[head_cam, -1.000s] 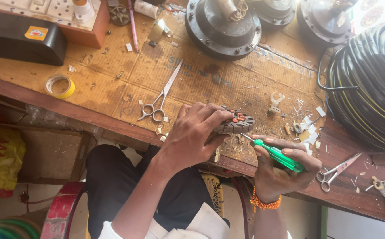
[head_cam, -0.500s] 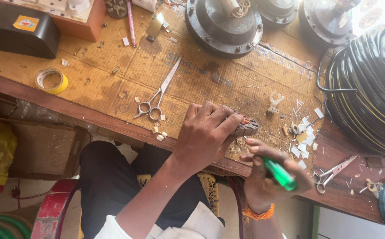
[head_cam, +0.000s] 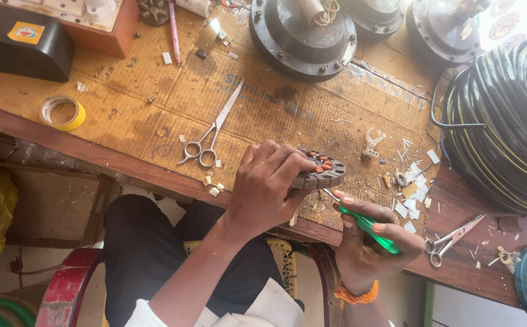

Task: The person inserts small white insulating pieces into slots on a circular stator core, using a green screwdriver to press them in and scissors to trim excess material. The person repeats this process for multiple slots around the stator.

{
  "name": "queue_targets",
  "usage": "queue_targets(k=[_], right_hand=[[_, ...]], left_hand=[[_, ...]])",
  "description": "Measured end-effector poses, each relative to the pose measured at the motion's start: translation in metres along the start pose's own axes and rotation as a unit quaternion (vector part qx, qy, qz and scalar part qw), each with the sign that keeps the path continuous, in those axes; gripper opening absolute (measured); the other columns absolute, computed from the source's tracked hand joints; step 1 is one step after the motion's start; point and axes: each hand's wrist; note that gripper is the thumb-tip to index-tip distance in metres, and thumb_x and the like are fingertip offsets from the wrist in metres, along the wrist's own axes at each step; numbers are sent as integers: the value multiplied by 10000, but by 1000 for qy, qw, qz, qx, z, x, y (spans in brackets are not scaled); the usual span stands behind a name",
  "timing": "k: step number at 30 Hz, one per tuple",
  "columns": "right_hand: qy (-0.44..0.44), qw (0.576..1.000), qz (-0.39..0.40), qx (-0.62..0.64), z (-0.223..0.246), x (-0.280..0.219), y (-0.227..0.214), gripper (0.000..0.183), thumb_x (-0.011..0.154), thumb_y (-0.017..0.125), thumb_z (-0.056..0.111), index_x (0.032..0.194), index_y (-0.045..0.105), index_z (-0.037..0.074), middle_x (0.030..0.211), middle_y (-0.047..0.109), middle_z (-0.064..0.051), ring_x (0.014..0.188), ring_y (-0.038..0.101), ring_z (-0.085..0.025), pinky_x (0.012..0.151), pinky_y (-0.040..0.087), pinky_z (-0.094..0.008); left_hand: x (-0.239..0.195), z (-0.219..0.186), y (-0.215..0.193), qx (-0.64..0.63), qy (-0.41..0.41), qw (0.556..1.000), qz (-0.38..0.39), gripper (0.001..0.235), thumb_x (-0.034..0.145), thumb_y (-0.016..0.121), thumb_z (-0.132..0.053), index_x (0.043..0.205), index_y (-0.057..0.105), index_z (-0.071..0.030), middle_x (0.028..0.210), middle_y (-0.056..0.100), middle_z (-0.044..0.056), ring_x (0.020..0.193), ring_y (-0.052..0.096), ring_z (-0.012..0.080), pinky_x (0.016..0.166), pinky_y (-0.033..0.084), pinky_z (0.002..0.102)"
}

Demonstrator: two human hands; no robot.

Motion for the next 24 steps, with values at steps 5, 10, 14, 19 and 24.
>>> queue_targets(k=[5,10,14,19,24], right_hand=[[8,996,89,15,7,19,-11,446,957,588,-165,1203,316,89,1111,665,-296,1046,735,-370,917,681,-477],[-61,992,113,6,0,21,-3,478,928,620,-149,1209,314,88,1073,659,-271,1050,736,-380,956,678,-522],[-88,992,84,22,-11,15,-3,468,974,604,-141,1223,318,135,1113,664,-259,1056,759,-379,884,682,-470],[-81,986,143,13,-14,19,-25,455,888,638,-128,1161,353,100,1049,646,-329,1021,705,-469,882,671,-568],[31,993,-4,117,-7,20,-52,371,1051,635,-65,1225,361,114,1065,697,-272,999,761,-314,822,655,-452]], left_hand=[[-4,6,-3,-29,-14,999,-4,383,762,841,-161,1091,646,-136,1048,673,28,1020,623,247,897,449,425],[-6,9,-5,-42,-15,999,-10,373,774,839,-166,1091,645,-136,1044,669,27,1006,625,237,888,455,418],[-6,9,-2,-29,-7,999,-19,376,779,857,-209,1080,640,-146,1030,665,25,1000,627,236,876,455,419],[-7,9,-1,-26,3,999,-30,404,762,877,-244,1072,636,-154,1030,667,21,985,626,232,880,469,422],[-14,16,0,-48,-13,998,-28,410,765,888,-244,1060,619,-149,1051,676,13,999,632,239,904,490,426]])
Point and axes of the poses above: each hand's wrist, its own x-axis towards the middle knuckle, its own y-axis out of the palm, z = x × y
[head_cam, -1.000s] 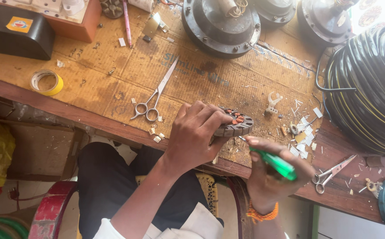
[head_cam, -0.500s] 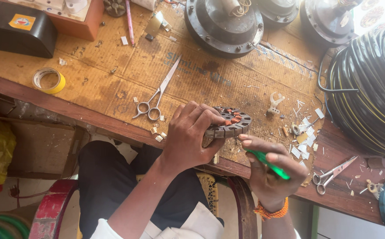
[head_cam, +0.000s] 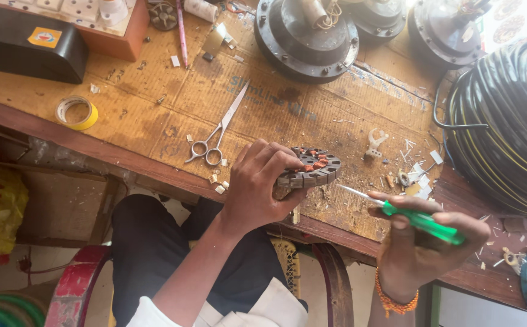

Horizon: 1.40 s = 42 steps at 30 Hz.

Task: The person inserts small white insulating pieces into slots on a circular stator core, using a green screwdriver to press them in and scissors to trim excess material. The person repeats this process for multiple slots around the stator.

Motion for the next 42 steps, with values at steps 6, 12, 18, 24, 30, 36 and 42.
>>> queue_targets(k=[6,12,18,24,30,36,42], right_hand=[[72,996,-54,15,9,-7,-1,396,1074,673,-50,1234,345,103,1014,727,-273,928,771,-297,807,682,-407],[75,996,-39,-3,18,17,5,455,1013,663,-79,1258,329,110,1005,720,-278,879,771,-316,770,690,-420],[78,994,16,-72,26,32,17,469,1036,616,-121,1291,308,126,1023,698,-281,916,762,-329,792,687,-425],[99,984,39,-143,35,35,32,514,934,579,-177,1246,289,111,1036,668,-297,943,752,-374,755,710,-410],[94,975,98,-176,35,43,40,523,869,584,-194,1200,282,75,1027,666,-333,958,759,-406,784,695,-411],[98,968,148,-174,37,55,35,491,874,608,-157,1208,308,41,1018,675,-328,993,762,-412,783,706,-401],[113,965,172,-163,41,58,32,464,902,606,-101,1227,326,74,1057,684,-297,1043,756,-403,801,678,-402]], left_hand=[[1,7,1,-17,23,999,15,408,781,871,-181,1108,631,-140,1106,672,24,1047,629,248,955,504,438],[-5,5,4,4,16,1000,15,436,790,896,-269,1107,623,-149,1095,664,20,1046,616,227,935,478,425],[-13,-16,24,128,-9,989,-69,488,756,888,-259,1135,614,-118,1079,637,53,1063,575,245,874,434,425],[-8,-22,23,52,-51,995,-66,426,786,865,-249,1090,600,-113,1055,639,30,1054,600,214,917,419,418],[-5,-15,18,43,-41,997,-55,410,776,870,-270,1050,602,-125,986,619,28,938,584,218,839,413,416],[-5,-11,19,45,-20,997,-52,400,799,857,-300,1040,596,-117,961,600,47,923,573,231,831,426,432],[-5,-16,21,53,-27,996,-61,395,803,851,-281,1059,597,-119,969,603,41,935,578,229,850,426,439]])
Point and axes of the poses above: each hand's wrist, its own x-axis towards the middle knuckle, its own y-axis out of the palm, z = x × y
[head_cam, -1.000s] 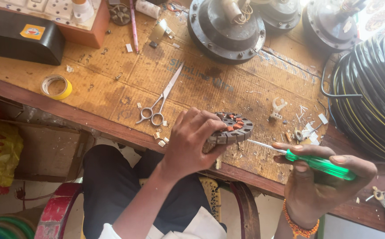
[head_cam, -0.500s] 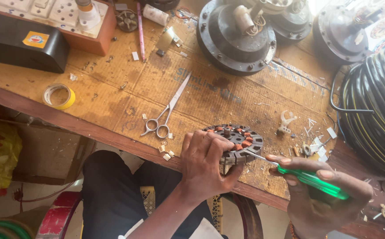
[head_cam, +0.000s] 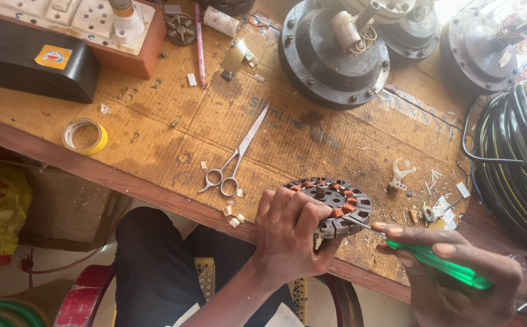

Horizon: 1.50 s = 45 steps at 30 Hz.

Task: The person inserts small white insulating pieces into slots on a circular stator core, using a green screwdriver to press them in and scissors to trim excess material. The person repeats this process for multiple slots around the stator.

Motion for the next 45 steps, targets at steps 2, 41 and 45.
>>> queue_targets(k=[2,41,45], right_hand=[[9,1000,0,13,-1,-1,-1,456,911,601,-97,1230,339,98,1064,690,-289,1055,756,-404,810,665,-412],[-93,981,-159,68,-5,4,-7,529,1020,671,-63,1384,337,126,1137,713,-243,869,771,-287,746,694,-356],[-88,983,-136,85,-6,-4,-9,555,1068,658,-33,1429,280,154,1099,706,-241,870,770,-281,777,713,-379]], left_hand=[[0,-1,1,3,-7,1000,8,389,802,849,-269,1052,592,-120,972,604,35,947,582,229,853,423,438],[-2,7,7,-71,50,995,57,567,930,787,-163,1426,533,-62,1264,669,73,1171,593,207,1038,458,372],[-7,2,6,-68,-4,996,51,522,832,831,-218,1267,576,-82,1219,657,82,1169,584,263,1014,437,428]])
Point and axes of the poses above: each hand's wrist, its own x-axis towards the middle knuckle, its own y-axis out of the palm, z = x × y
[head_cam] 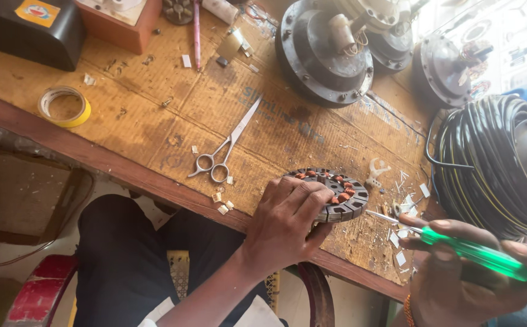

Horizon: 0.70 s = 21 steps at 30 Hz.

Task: The person inserts small white insulating pieces into slots on a circular stator core, using a green screwdriver to press them in and scissors to trim excess material. The person repeats this process for multiple slots around the stator.

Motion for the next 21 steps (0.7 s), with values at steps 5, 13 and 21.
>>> queue_targets(k=[5,13,21], right_hand=[[41,996,18,-80,-4,-5,5,486,1017,624,-57,1312,283,125,1080,690,-288,884,765,-318,718,696,-381],[52,985,53,-154,-1,-10,26,512,981,592,-157,1298,275,92,1144,647,-318,997,733,-352,793,694,-411],[32,990,73,-119,-5,-17,25,474,1023,566,-181,1317,316,93,1106,672,-306,1044,757,-363,812,702,-390]], left_hand=[[2,-4,2,2,-11,1000,1,501,829,832,-228,1243,594,-77,1175,609,80,1152,559,282,1005,421,463],[6,-6,6,3,-29,1000,-1,510,828,845,-250,1235,588,-84,1102,600,91,1074,557,270,925,412,446],[10,-7,4,6,-27,1000,6,557,824,856,-237,1291,609,-60,1064,598,93,1025,561,251,906,413,420]])
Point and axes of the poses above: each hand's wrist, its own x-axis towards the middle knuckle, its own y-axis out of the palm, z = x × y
